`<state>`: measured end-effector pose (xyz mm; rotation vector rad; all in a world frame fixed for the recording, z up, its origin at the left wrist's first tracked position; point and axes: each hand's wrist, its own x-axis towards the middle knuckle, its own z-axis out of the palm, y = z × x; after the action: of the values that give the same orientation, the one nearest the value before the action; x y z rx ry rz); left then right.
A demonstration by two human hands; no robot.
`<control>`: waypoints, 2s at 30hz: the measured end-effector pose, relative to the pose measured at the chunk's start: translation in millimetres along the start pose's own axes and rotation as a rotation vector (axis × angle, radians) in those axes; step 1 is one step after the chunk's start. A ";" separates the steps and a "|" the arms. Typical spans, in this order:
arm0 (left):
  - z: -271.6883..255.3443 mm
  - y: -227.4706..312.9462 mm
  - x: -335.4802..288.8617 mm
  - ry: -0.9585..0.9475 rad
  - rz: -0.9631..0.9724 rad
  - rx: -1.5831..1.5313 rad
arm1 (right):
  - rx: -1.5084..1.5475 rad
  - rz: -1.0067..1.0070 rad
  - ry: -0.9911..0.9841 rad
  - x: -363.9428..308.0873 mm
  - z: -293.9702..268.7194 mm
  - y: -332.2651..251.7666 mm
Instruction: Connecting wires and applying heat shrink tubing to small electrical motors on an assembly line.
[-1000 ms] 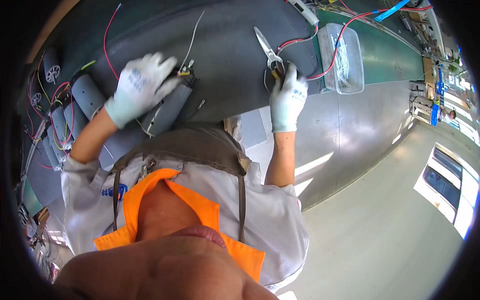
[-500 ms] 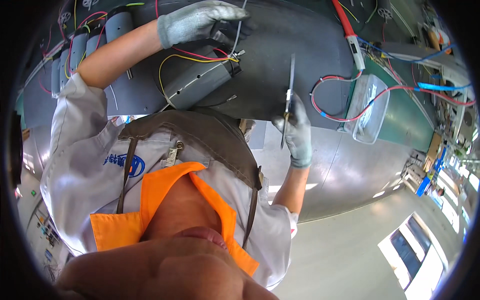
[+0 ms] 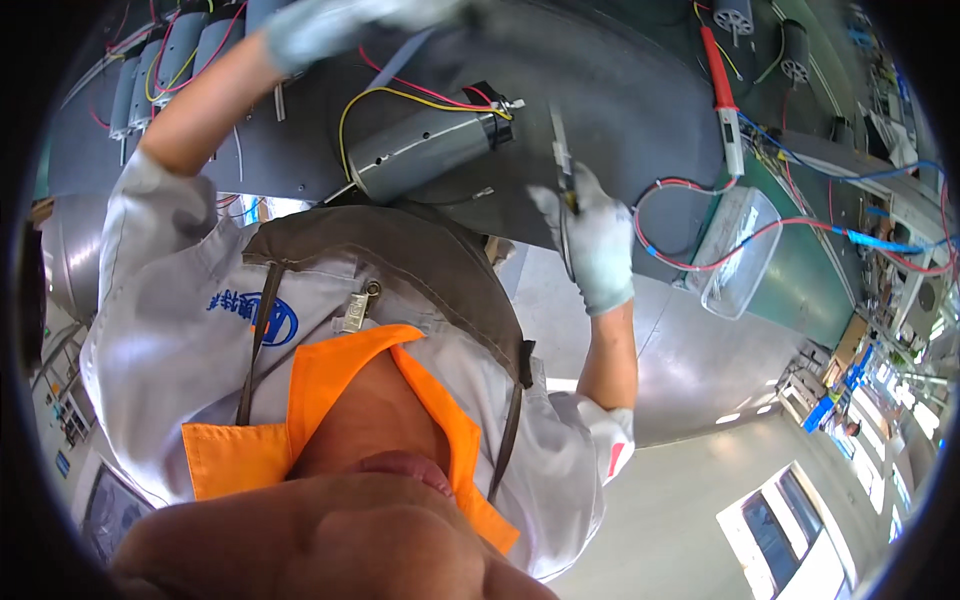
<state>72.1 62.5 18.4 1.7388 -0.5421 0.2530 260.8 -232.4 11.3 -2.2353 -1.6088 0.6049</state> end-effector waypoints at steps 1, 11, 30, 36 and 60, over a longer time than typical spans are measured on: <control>-6.6 26.7 -11.9 -0.173 -0.003 -0.055 | -0.178 0.120 0.010 -2.9 1.9 3.5; 131.5 -12.5 -66.1 0.547 -0.370 0.820 | 1.517 0.447 -0.555 47.7 74.6 -27.0; 105.7 -16.8 -43.9 1.271 -0.681 -0.333 | 0.954 0.153 1.223 76.6 -77.8 170.0; 99.4 0.1 -30.2 1.022 -0.628 -0.614 | 0.635 0.277 0.313 94.1 -92.0 116.2; 115.6 14.3 34.1 1.154 -0.497 -0.670 | 1.159 -0.309 0.286 52.0 48.9 -41.8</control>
<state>80.8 -58.5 18.2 0.8004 0.5954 0.5723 216.1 -169.4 -18.0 -1.1254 -0.9864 0.7928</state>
